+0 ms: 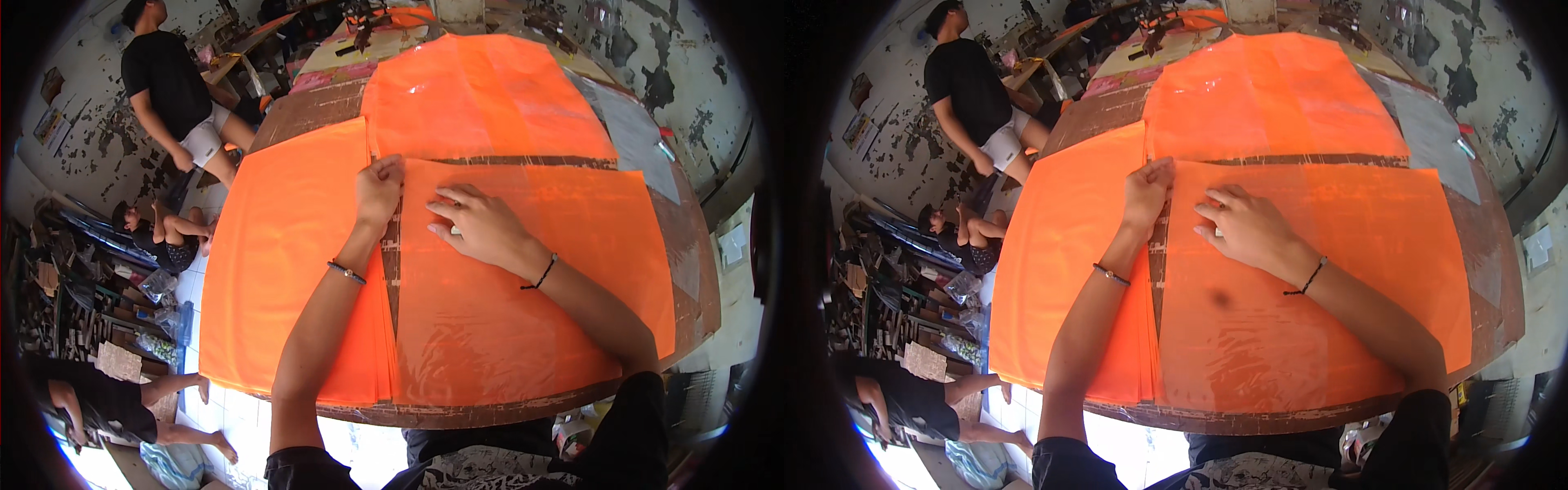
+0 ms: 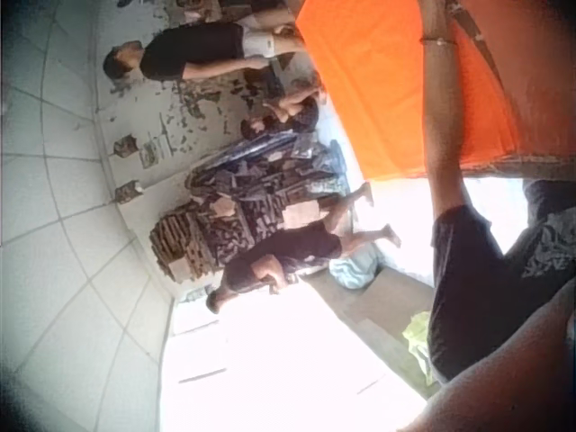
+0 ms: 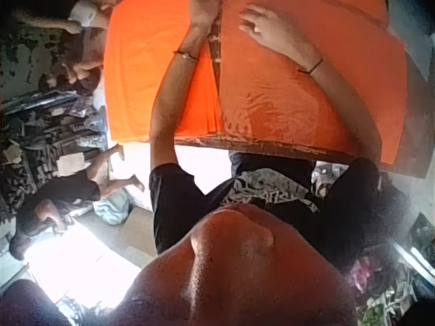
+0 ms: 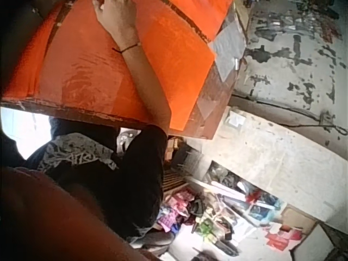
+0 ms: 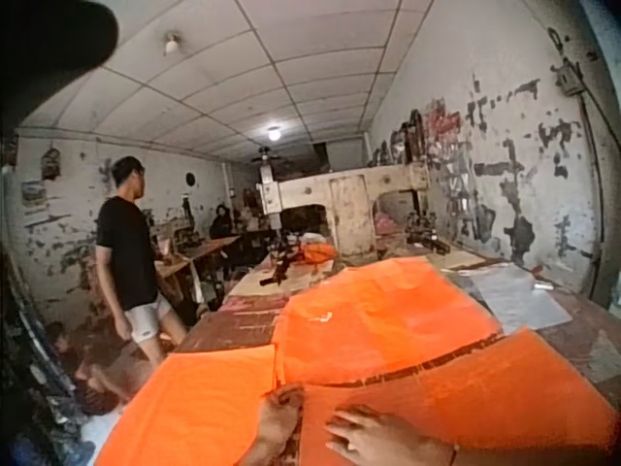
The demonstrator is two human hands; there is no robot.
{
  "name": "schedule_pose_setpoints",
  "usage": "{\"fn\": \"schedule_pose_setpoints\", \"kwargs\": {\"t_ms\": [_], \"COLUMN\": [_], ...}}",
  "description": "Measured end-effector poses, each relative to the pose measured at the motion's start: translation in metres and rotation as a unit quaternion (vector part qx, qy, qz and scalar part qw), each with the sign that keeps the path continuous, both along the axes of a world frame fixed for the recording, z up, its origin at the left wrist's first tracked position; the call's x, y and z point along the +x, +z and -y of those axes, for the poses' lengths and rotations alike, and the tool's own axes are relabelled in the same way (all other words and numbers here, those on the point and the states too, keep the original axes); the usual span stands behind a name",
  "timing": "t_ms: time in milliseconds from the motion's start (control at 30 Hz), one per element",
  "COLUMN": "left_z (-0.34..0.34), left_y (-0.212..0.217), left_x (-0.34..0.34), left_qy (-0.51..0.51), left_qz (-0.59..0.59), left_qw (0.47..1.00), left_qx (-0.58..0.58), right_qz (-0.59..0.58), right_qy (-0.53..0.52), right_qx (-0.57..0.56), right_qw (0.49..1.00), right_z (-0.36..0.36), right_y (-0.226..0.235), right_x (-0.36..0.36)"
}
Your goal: The person cuts orange plastic sheets into rectangular pieces using a small handheld blade and aligns them on a wooden table.
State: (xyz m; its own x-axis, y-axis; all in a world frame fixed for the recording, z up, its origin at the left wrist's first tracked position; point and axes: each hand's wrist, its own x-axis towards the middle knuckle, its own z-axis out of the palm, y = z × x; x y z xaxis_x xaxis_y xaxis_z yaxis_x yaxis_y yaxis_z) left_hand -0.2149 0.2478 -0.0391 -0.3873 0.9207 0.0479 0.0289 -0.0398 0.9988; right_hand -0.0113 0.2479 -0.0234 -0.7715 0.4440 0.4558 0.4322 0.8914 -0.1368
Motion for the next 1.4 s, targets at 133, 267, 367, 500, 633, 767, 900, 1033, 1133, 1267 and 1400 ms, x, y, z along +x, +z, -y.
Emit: {"fn": "schedule_pose_setpoints", "kwargs": {"t_ms": [133, 267, 367, 500, 633, 767, 900, 1033, 1133, 1267, 1400], "left_z": [0.003, -0.001, -0.005, -0.013, -0.021, -0.024, -0.023, -0.02, -0.019, -0.016, -0.016], "left_y": [0.003, 0.011, 0.023, 0.019, 0.003, 0.003, 0.002, 0.006, 0.01, 0.01, 0.008], "left_x": [0.004, 0.005, 0.001, -0.01, -0.022, -0.02, -0.018, -0.019, -0.014, -0.01, -0.012], "left_qy": [0.021, -0.009, -0.05, -0.085, -0.062, -0.076, -0.068, -0.083, -0.073, -0.061, -0.039], "left_qz": [-0.058, -0.014, -0.014, -0.067, -0.083, -0.082, -0.097, -0.081, -0.002, -0.069, -0.061], "left_qw": [0.998, 0.999, 0.996, 0.989, 0.991, 0.99, 0.99, 0.991, 0.997, 0.995, 0.997], "left_qx": [-0.009, -0.028, -0.066, -0.1, -0.08, -0.079, -0.074, -0.065, -0.039, -0.046, -0.035], "right_qz": [-0.002, -0.002, 0.026, 0.006, -0.02, 0.011, -0.014, -0.023, -0.029, -0.032, 0.029], "right_qy": [0.002, -0.002, -0.013, -0.004, 0.009, -0.003, 0.005, 0.005, 0.009, 0.009, -0.012], "right_qx": [0.026, 0.015, -0.035, -0.02, -0.004, -0.027, 0.008, 0.015, 0.018, 0.018, -0.045], "right_qw": [1.0, 1.0, 0.999, 1.0, 1.0, 1.0, 1.0, 1.0, 0.999, 0.999, 0.998], "right_z": [-0.003, -0.003, -0.004, -0.005, -0.007, -0.008, -0.008, -0.008, -0.01, -0.009, -0.006], "right_y": [-0.005, -0.004, -0.003, -0.005, -0.009, -0.008, -0.008, -0.008, -0.011, -0.01, -0.003], "right_x": [0.002, 0.002, 0.005, 0.01, 0.008, 0.011, 0.011, 0.006, 0.002, 0.002, 0.003]}}
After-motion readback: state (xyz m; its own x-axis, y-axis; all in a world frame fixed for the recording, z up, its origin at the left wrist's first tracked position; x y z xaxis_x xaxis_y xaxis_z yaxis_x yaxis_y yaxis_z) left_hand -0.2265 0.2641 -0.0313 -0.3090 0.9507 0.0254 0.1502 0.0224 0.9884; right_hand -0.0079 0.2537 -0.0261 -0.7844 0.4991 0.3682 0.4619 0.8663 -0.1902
